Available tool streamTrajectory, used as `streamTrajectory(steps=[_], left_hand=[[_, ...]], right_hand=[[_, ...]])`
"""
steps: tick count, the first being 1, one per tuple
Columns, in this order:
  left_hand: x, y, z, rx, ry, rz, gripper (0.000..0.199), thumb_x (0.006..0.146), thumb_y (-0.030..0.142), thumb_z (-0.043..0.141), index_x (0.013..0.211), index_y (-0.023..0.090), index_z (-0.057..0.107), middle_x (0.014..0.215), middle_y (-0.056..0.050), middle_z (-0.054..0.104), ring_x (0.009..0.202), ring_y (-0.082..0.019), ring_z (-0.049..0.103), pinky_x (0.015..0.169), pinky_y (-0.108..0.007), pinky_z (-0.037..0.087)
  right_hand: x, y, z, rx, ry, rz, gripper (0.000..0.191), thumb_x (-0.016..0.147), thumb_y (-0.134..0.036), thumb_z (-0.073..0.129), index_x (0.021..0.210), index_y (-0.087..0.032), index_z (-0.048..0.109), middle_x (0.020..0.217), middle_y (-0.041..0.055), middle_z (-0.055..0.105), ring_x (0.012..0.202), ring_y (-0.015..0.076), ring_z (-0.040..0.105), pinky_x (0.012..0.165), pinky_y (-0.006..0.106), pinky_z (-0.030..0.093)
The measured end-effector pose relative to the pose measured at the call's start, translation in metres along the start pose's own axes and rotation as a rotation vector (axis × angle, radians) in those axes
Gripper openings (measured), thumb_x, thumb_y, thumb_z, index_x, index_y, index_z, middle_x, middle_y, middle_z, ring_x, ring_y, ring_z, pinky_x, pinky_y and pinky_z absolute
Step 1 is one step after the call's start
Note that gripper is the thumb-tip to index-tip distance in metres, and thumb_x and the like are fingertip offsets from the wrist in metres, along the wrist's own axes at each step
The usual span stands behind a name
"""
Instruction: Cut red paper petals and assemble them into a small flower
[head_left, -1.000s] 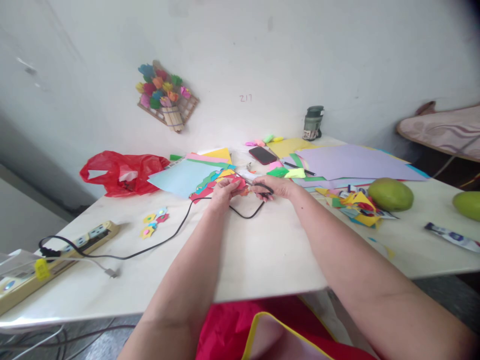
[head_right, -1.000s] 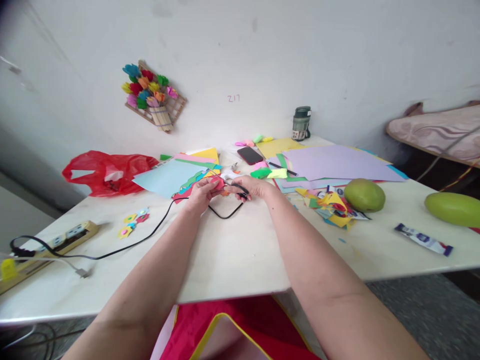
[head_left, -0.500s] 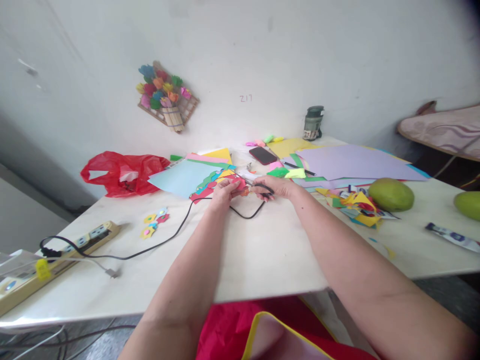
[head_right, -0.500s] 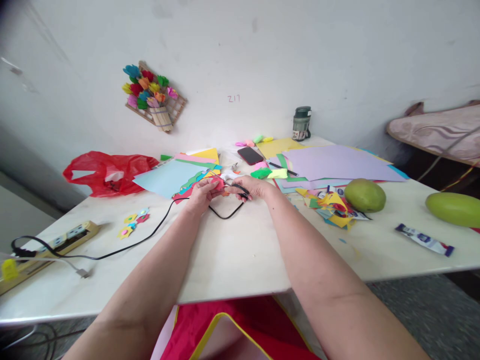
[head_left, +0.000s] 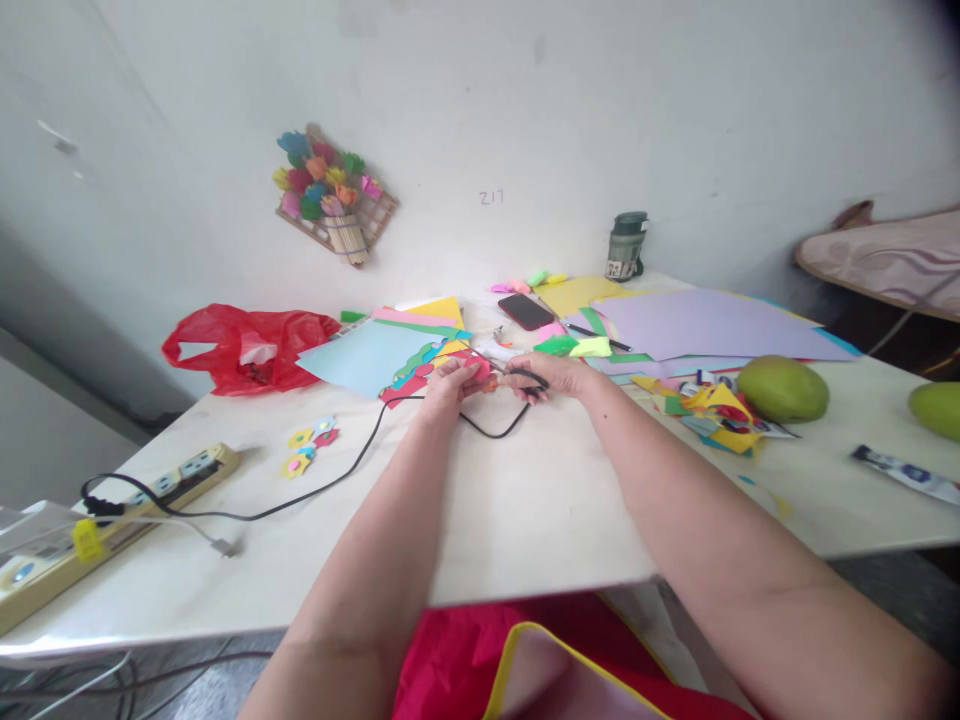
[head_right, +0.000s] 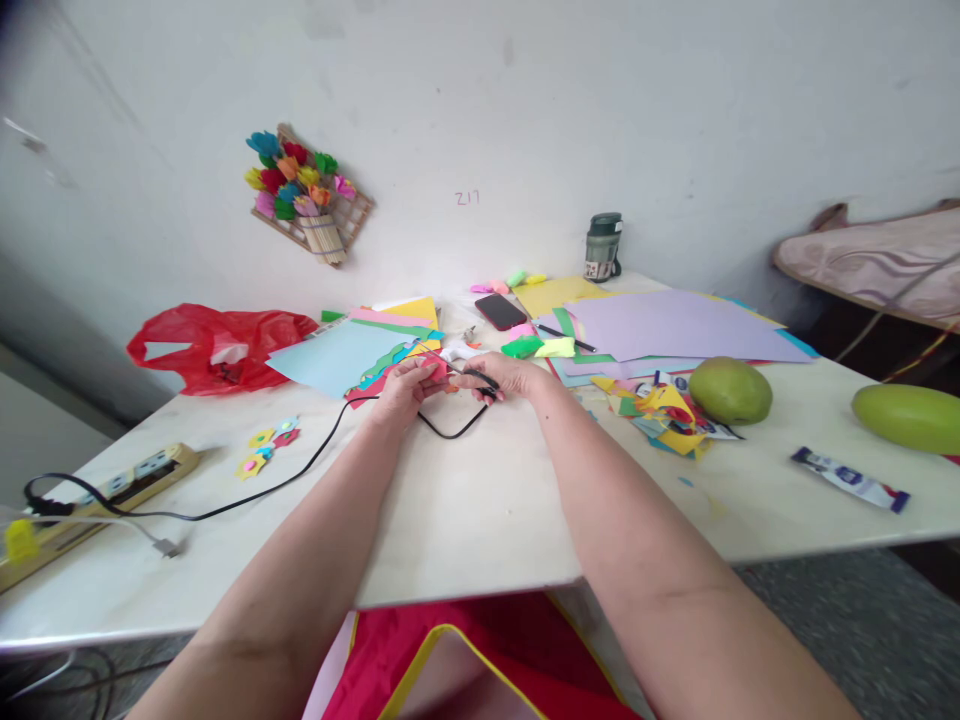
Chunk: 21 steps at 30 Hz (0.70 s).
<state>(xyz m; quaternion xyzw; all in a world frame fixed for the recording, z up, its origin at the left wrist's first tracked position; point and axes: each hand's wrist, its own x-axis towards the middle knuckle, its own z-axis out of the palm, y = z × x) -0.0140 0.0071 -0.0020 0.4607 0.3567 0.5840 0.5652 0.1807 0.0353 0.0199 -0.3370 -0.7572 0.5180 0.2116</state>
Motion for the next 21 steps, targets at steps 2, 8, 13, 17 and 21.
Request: streamTrajectory(steps=[2,8,13,17,21], left_hand=[[-0.0003,0.0006,0.0005,0.001,-0.003,-0.005,0.029,0.055,0.029,0.081,0.066,0.014,0.059,0.068,-0.003,0.067,0.066,-0.018,0.066,0.077,-0.037,0.055],[-0.0008,0.0009,0.0007,-0.010,0.002,-0.009,0.030,0.053,0.030,0.082,0.064,0.015,0.059,0.069,-0.003,0.067,0.066,-0.018,0.066,0.076,-0.037,0.055],[-0.0008,0.0001,0.0009,0.009,-0.007,-0.006,0.030,0.055,0.031,0.082,0.066,0.014,0.060,0.067,-0.002,0.066,0.066,-0.018,0.066,0.077,-0.038,0.055],[-0.0007,-0.0005,0.0004,0.023,0.001,-0.005,0.031,0.054,0.031,0.082,0.064,0.015,0.058,0.067,-0.002,0.065,0.066,-0.017,0.066,0.077,-0.036,0.054],[-0.0002,-0.0011,-0.0005,0.035,0.008,-0.012,0.032,0.054,0.033,0.083,0.065,0.014,0.059,0.068,-0.002,0.066,0.065,-0.017,0.066,0.076,-0.035,0.054]], right_hand=[[-0.0007,-0.0006,0.0005,-0.008,0.006,-0.002,0.021,0.078,-0.035,0.060,0.068,-0.016,0.054,0.050,0.0001,0.060,0.038,0.0080,0.048,0.033,0.019,0.031],[0.0005,0.0015,0.0003,0.002,0.021,-0.003,0.020,0.078,-0.034,0.058,0.067,-0.017,0.053,0.049,-0.0004,0.059,0.037,0.0079,0.047,0.032,0.018,0.029],[0.0016,0.0026,0.0001,0.046,0.029,-0.009,0.020,0.076,-0.034,0.058,0.066,-0.017,0.053,0.051,0.0003,0.060,0.039,0.0086,0.050,0.031,0.018,0.029],[0.0013,0.0031,-0.0007,0.060,0.028,-0.009,0.020,0.077,-0.034,0.057,0.067,-0.017,0.053,0.050,0.0002,0.060,0.039,0.0086,0.050,0.031,0.018,0.029],[0.0008,0.0036,-0.0016,0.041,0.028,-0.008,0.020,0.077,-0.034,0.057,0.068,-0.017,0.054,0.050,0.0000,0.059,0.038,0.0082,0.049,0.032,0.018,0.029]])
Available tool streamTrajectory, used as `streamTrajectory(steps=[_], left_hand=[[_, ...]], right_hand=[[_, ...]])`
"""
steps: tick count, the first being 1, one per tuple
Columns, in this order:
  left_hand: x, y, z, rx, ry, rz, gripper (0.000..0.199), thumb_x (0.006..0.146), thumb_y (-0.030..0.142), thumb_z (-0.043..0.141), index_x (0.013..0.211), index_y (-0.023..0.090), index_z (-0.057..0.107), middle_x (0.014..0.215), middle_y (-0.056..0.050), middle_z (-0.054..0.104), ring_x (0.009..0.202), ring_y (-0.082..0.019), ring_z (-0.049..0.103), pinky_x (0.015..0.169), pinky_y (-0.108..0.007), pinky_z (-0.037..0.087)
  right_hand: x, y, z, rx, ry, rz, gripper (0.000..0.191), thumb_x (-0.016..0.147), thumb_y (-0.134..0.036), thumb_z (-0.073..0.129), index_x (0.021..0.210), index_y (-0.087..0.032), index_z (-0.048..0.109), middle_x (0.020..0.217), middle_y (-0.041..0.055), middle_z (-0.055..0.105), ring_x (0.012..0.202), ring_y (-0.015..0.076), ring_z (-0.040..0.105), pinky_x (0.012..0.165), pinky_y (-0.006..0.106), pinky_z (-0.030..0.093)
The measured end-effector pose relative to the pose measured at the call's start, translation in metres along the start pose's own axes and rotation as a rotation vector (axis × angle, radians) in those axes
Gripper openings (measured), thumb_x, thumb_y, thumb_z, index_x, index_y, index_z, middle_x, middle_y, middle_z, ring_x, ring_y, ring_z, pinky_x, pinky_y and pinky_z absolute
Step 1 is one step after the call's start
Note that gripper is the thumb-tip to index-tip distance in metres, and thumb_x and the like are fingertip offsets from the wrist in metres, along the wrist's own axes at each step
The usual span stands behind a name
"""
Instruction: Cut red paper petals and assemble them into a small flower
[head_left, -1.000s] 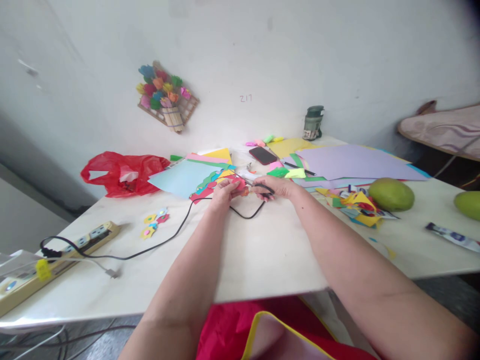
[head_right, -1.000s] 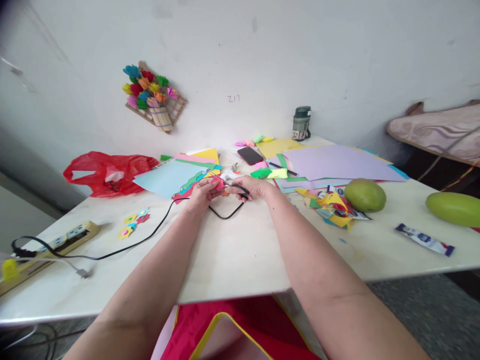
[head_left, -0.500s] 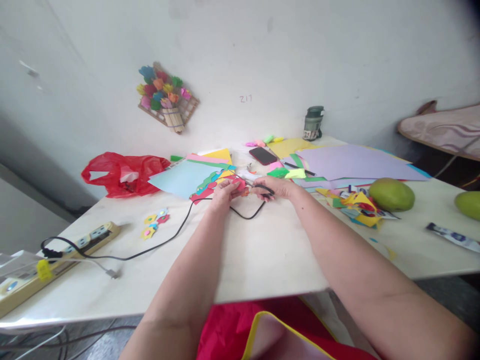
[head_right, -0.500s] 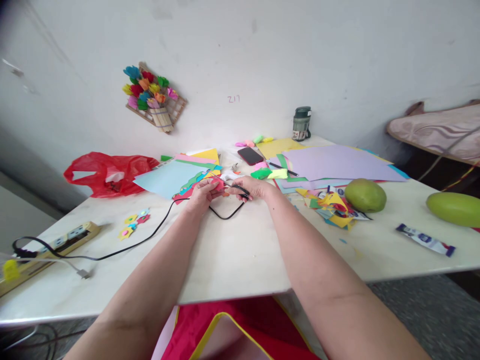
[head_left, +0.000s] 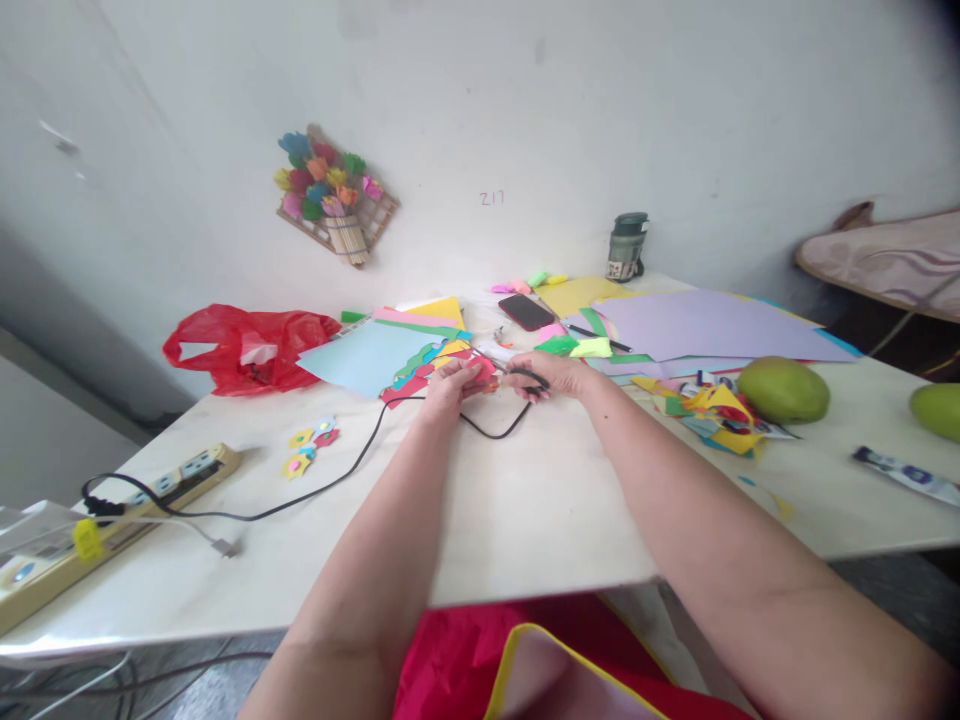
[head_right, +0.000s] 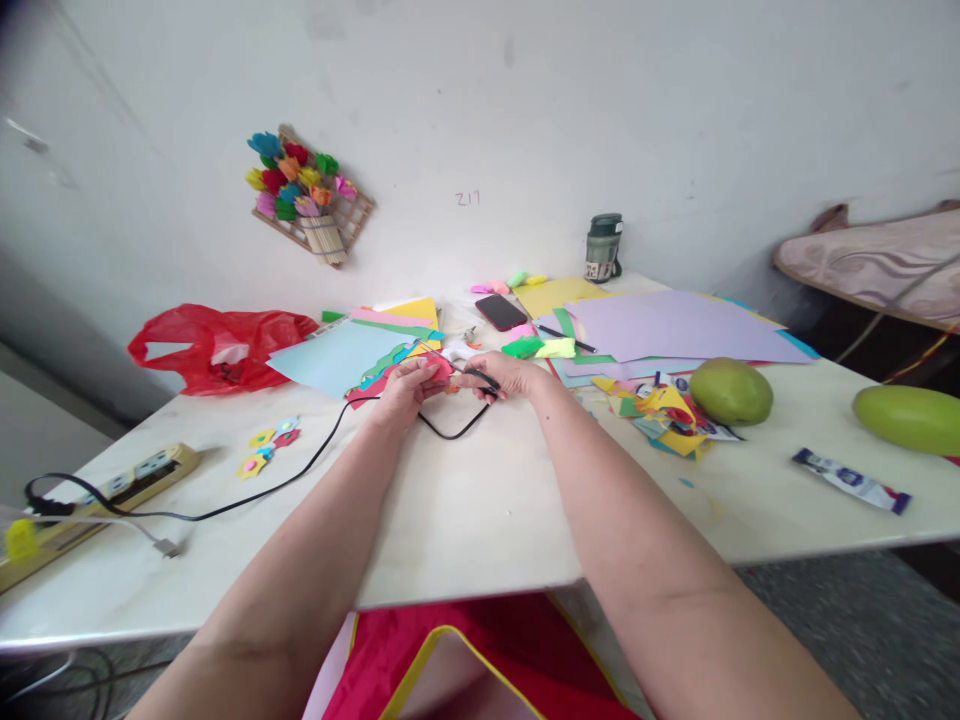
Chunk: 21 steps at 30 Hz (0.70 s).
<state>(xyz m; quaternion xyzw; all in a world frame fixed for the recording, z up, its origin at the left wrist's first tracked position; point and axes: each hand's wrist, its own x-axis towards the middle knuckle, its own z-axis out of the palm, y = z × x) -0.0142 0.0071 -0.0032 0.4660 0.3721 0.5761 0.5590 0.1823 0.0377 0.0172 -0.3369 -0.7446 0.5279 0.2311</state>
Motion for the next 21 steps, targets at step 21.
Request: streamTrajectory(steps=[21], left_hand=[[0.0002,0.0001,-0.0003,0.037,-0.015,0.018,0.031,0.056,0.036,0.082,0.065,0.015,0.060,0.066,-0.002,0.066,0.065,-0.016,0.065,0.072,-0.032,0.054]], right_hand=[[0.0016,0.0031,-0.0024,-0.029,-0.011,0.016,0.020,0.074,-0.036,0.062,0.070,-0.017,0.055,0.048,-0.0011,0.058,0.035,0.0071,0.044,0.032,0.019,0.026]])
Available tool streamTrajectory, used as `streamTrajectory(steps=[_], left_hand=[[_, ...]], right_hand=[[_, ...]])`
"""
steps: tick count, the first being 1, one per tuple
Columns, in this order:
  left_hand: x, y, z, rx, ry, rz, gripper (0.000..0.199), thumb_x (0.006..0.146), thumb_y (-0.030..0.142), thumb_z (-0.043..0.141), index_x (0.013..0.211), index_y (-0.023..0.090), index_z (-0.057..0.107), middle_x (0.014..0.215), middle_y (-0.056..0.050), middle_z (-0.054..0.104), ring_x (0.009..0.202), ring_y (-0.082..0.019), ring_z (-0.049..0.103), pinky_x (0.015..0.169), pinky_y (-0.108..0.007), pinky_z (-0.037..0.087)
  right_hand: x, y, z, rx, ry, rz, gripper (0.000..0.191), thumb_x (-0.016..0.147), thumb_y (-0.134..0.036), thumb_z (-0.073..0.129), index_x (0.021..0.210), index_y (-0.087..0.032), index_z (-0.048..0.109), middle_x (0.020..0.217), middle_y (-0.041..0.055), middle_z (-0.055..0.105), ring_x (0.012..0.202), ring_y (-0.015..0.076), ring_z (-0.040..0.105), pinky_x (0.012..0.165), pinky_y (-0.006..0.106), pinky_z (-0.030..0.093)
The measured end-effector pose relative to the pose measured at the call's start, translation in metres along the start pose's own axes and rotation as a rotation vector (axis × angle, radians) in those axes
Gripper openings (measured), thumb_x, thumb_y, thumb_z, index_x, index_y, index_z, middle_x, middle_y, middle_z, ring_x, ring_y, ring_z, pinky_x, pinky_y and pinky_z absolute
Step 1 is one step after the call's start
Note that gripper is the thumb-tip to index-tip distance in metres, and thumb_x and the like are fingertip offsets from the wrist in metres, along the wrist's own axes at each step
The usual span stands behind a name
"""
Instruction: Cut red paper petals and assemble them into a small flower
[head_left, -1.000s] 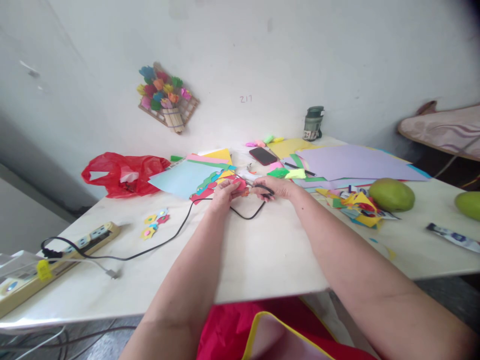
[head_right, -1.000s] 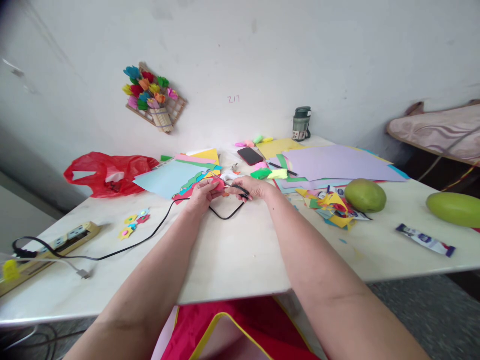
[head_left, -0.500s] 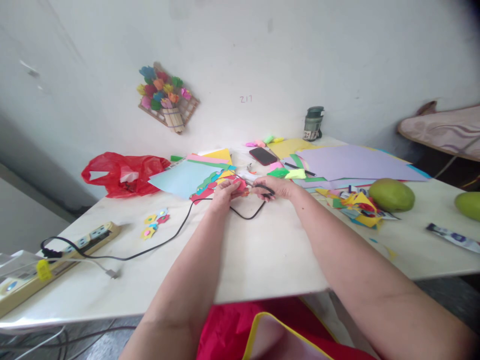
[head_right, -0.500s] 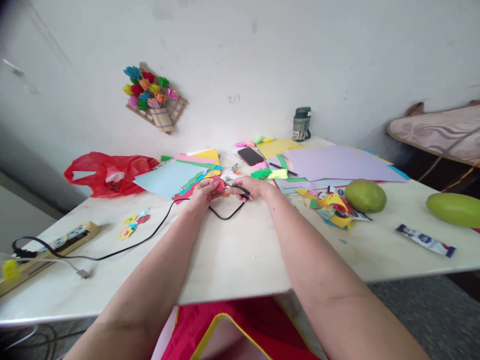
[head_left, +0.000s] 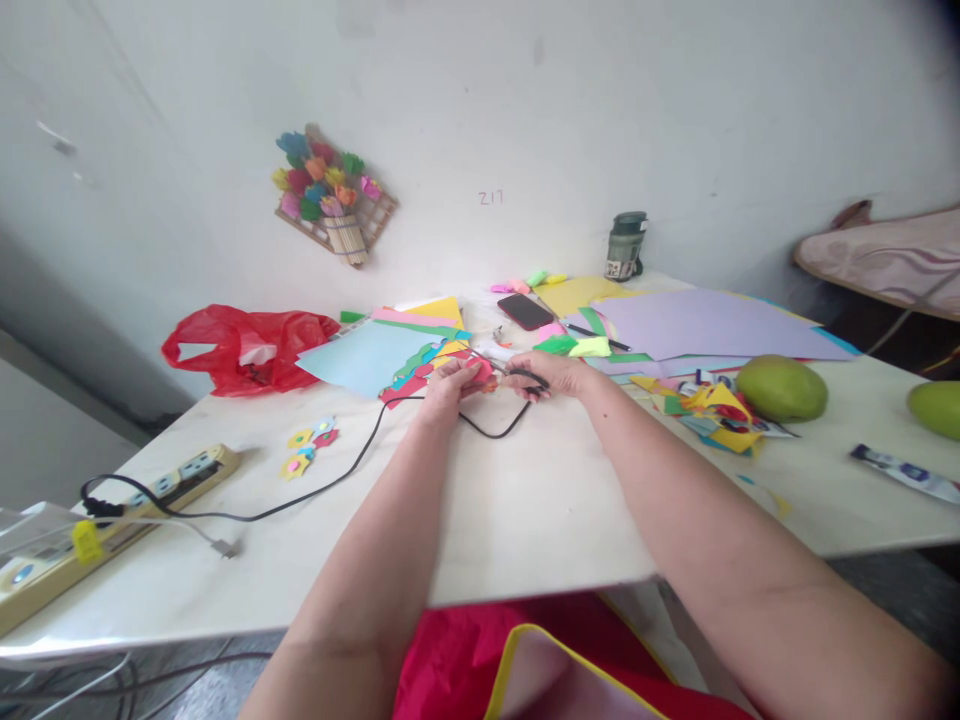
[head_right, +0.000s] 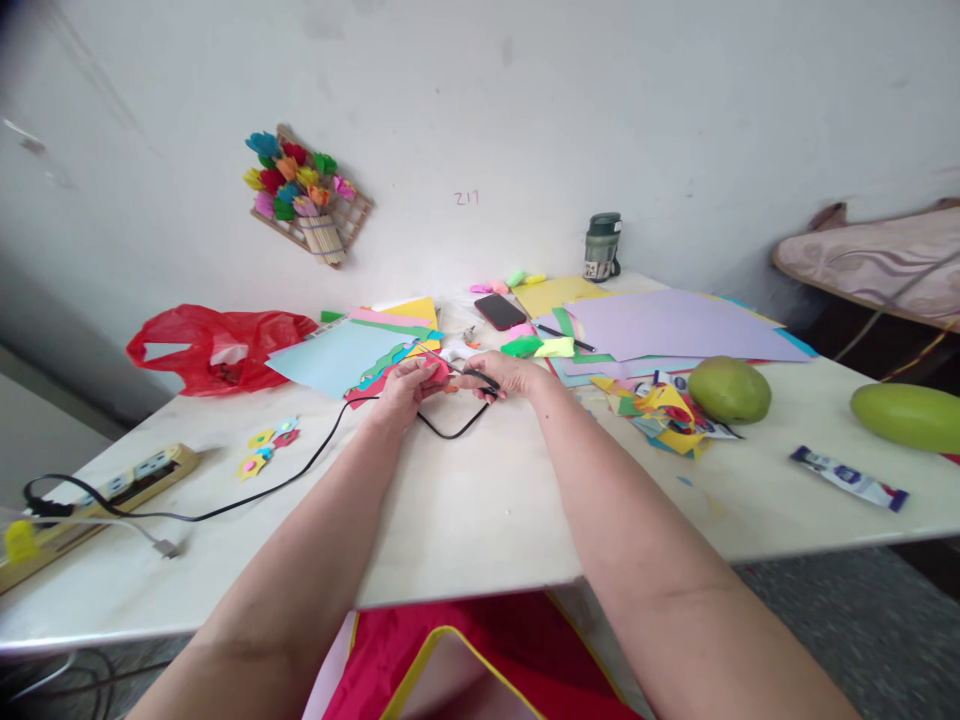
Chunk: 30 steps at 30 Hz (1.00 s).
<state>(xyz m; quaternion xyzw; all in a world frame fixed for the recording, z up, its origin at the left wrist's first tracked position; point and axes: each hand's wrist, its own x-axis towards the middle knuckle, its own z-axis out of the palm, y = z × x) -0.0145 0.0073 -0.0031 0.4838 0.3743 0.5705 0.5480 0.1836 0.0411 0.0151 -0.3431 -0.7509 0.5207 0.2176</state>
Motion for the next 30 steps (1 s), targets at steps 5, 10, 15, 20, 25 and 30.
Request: streamTrajectory(steps=[5,10,15,20,25,30], left_hand=[[0.000,0.000,0.000,0.002,0.010,0.005,0.030,0.056,0.035,0.082,0.064,0.015,0.060,0.065,-0.001,0.065,0.064,-0.015,0.064,0.072,-0.031,0.053],[-0.001,0.000,0.000,0.003,0.013,0.004,0.030,0.057,0.035,0.081,0.063,0.015,0.059,0.066,-0.001,0.065,0.065,-0.015,0.065,0.074,-0.032,0.052],[-0.001,0.000,0.000,0.004,0.011,-0.001,0.030,0.056,0.035,0.081,0.065,0.015,0.060,0.066,-0.001,0.065,0.065,-0.016,0.065,0.075,-0.033,0.053],[-0.001,0.001,0.000,0.002,0.006,-0.004,0.031,0.055,0.036,0.082,0.067,0.015,0.062,0.067,-0.003,0.066,0.066,-0.016,0.065,0.073,-0.031,0.052],[-0.001,0.001,0.000,0.012,0.016,-0.015,0.031,0.055,0.037,0.082,0.068,0.015,0.064,0.069,-0.004,0.068,0.067,-0.017,0.066,0.073,-0.031,0.052],[0.000,0.000,0.000,0.011,0.022,-0.025,0.031,0.056,0.036,0.082,0.068,0.015,0.062,0.069,-0.003,0.067,0.068,-0.017,0.066,0.075,-0.032,0.052]], right_hand=[[-0.002,-0.004,0.002,0.019,0.007,0.009,0.018,0.079,-0.032,0.054,0.071,-0.016,0.056,0.048,0.0000,0.058,0.037,0.0078,0.046,0.032,0.018,0.027],[-0.002,-0.004,0.003,0.023,0.007,0.009,0.018,0.078,-0.031,0.059,0.070,-0.016,0.054,0.048,0.0006,0.057,0.036,0.0074,0.044,0.032,0.019,0.025],[-0.001,-0.003,0.002,0.030,0.005,-0.003,0.019,0.078,-0.033,0.058,0.069,-0.016,0.054,0.048,0.0012,0.057,0.037,0.0080,0.044,0.032,0.020,0.026],[0.004,0.004,-0.001,0.044,-0.004,-0.008,0.020,0.078,-0.035,0.058,0.072,-0.016,0.055,0.050,0.0018,0.059,0.039,0.0091,0.047,0.032,0.021,0.026],[0.006,0.008,-0.002,0.045,-0.012,-0.024,0.022,0.077,-0.036,0.061,0.072,-0.016,0.055,0.050,0.0008,0.058,0.039,0.0088,0.047,0.033,0.022,0.027],[0.007,0.010,-0.003,0.044,-0.006,-0.013,0.022,0.075,-0.035,0.064,0.069,-0.017,0.053,0.049,-0.0012,0.057,0.038,0.0086,0.047,0.033,0.021,0.028]])
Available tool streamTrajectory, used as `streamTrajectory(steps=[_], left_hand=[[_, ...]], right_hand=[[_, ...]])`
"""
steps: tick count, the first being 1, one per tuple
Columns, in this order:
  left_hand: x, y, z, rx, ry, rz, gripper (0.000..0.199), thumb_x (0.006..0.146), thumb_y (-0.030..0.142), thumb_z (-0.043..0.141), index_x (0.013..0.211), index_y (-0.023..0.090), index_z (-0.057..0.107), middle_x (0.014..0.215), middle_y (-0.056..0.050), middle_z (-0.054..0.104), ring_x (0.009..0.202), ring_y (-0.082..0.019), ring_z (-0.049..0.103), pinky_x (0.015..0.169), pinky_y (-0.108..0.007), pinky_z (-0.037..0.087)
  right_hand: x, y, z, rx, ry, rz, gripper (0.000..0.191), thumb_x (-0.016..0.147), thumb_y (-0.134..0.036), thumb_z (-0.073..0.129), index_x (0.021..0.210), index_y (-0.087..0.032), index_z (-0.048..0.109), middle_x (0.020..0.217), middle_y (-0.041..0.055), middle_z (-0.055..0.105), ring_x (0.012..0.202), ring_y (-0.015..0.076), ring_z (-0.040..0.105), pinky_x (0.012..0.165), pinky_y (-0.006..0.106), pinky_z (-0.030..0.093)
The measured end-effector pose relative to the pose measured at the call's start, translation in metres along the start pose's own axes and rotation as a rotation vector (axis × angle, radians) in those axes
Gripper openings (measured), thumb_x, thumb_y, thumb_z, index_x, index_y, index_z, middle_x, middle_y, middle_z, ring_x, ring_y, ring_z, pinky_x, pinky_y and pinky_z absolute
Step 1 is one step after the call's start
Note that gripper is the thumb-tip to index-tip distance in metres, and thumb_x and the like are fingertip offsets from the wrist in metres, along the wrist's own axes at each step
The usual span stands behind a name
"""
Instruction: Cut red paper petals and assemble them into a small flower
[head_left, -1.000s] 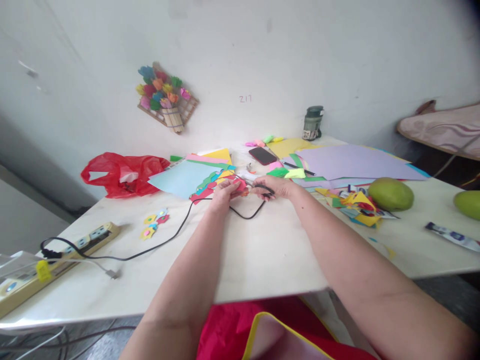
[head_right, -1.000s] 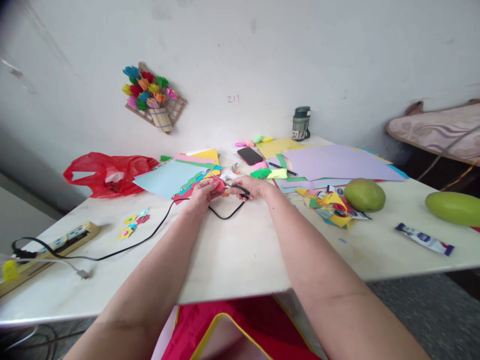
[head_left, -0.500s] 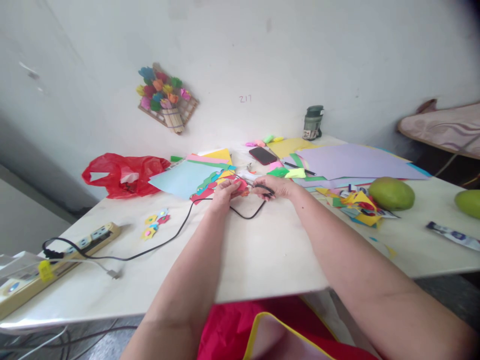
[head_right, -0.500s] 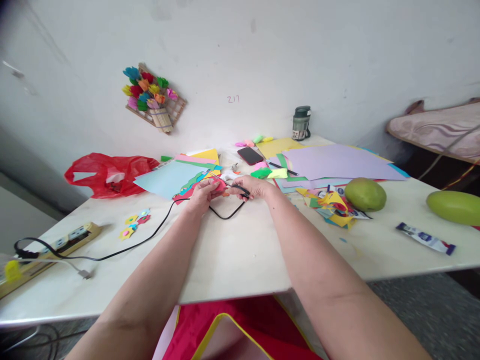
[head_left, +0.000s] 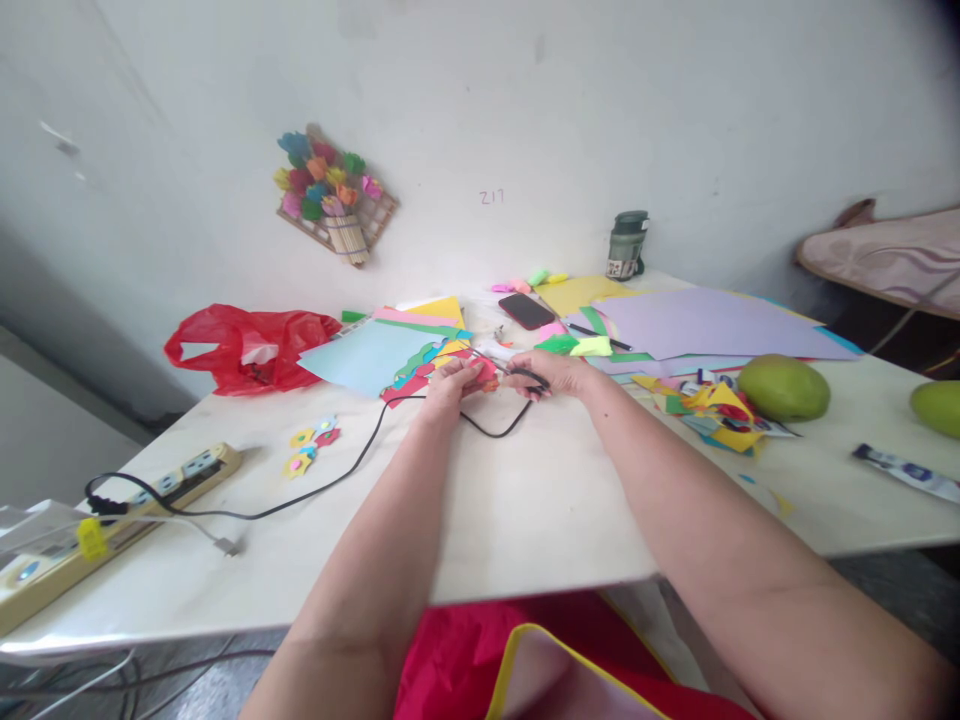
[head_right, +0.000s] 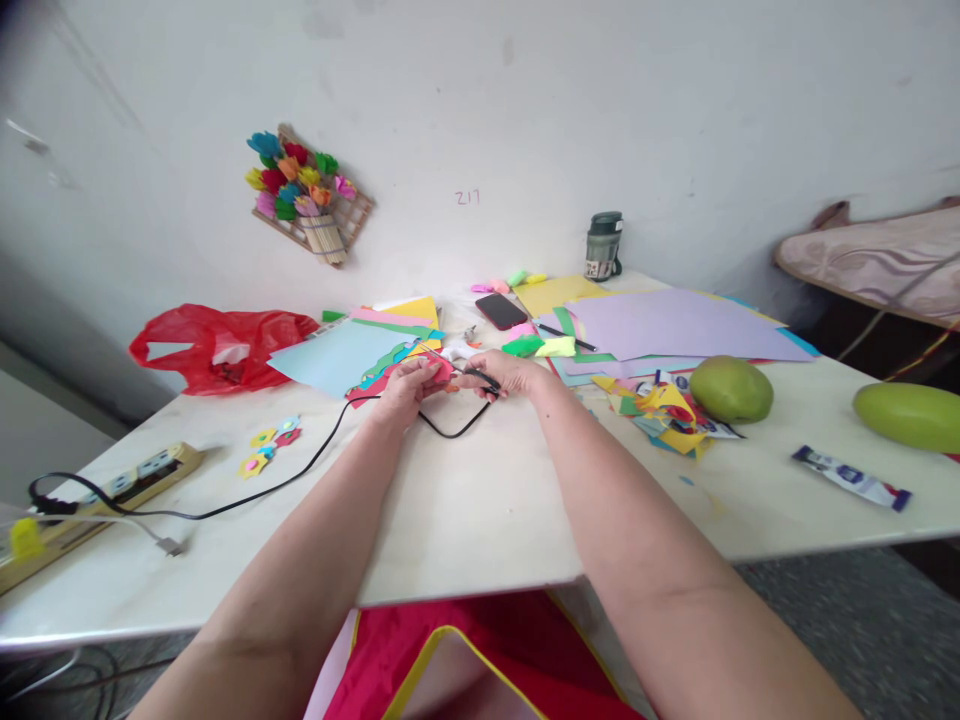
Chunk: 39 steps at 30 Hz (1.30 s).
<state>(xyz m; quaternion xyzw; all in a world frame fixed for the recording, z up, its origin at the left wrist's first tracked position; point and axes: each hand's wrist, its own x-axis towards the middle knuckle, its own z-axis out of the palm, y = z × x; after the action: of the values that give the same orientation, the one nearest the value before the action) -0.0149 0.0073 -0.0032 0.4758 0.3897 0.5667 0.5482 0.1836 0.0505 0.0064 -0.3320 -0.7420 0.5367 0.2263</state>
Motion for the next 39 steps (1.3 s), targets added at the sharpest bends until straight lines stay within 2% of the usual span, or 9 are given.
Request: streamTrajectory(steps=[11,16,23,29,39], left_hand=[[0.002,-0.002,-0.002,-0.003,-0.015,0.008,0.031,0.059,0.034,0.080,0.072,0.014,0.060,0.073,-0.004,0.068,0.073,-0.018,0.068,0.076,-0.032,0.053],[0.001,-0.001,-0.002,-0.006,-0.022,0.011,0.028,0.060,0.032,0.079,0.070,0.014,0.060,0.071,-0.004,0.067,0.070,-0.016,0.066,0.072,-0.029,0.053],[0.001,-0.001,0.000,-0.012,-0.015,-0.001,0.032,0.057,0.034,0.081,0.071,0.013,0.061,0.070,-0.003,0.067,0.066,-0.015,0.066,0.071,-0.029,0.052],[0.001,-0.001,0.000,-0.011,-0.031,0.008,0.033,0.057,0.035,0.081,0.072,0.013,0.062,0.069,-0.003,0.067,0.066,-0.015,0.065,0.071,-0.030,0.053],[-0.002,0.001,0.003,-0.005,-0.041,-0.006,0.033,0.057,0.036,0.082,0.070,0.013,0.063,0.069,-0.003,0.066,0.065,-0.015,0.065,0.074,-0.031,0.053]], right_hand=[[-0.002,-0.002,0.001,-0.026,0.003,-0.005,0.021,0.074,-0.033,0.063,0.066,-0.017,0.052,0.050,-0.0009,0.058,0.037,0.0076,0.047,0.034,0.020,0.028],[-0.004,-0.006,0.004,0.011,0.000,-0.006,0.020,0.078,-0.033,0.059,0.067,-0.017,0.054,0.050,0.0019,0.060,0.038,0.0093,0.048,0.033,0.021,0.028],[-0.005,-0.009,0.007,0.008,0.018,-0.012,0.020,0.076,-0.033,0.062,0.068,-0.016,0.055,0.049,0.0006,0.059,0.038,0.0090,0.050,0.033,0.020,0.029],[-0.004,-0.008,0.007,-0.014,0.034,-0.003,0.015,0.078,-0.028,0.056,0.068,-0.016,0.055,0.048,-0.0005,0.058,0.038,0.0080,0.048,0.032,0.019,0.028],[-0.015,-0.025,0.014,-0.044,0.047,0.024,0.019,0.080,-0.029,0.059,0.068,-0.016,0.054,0.046,-0.0015,0.057,0.033,0.0060,0.044,0.030,0.018,0.027]])
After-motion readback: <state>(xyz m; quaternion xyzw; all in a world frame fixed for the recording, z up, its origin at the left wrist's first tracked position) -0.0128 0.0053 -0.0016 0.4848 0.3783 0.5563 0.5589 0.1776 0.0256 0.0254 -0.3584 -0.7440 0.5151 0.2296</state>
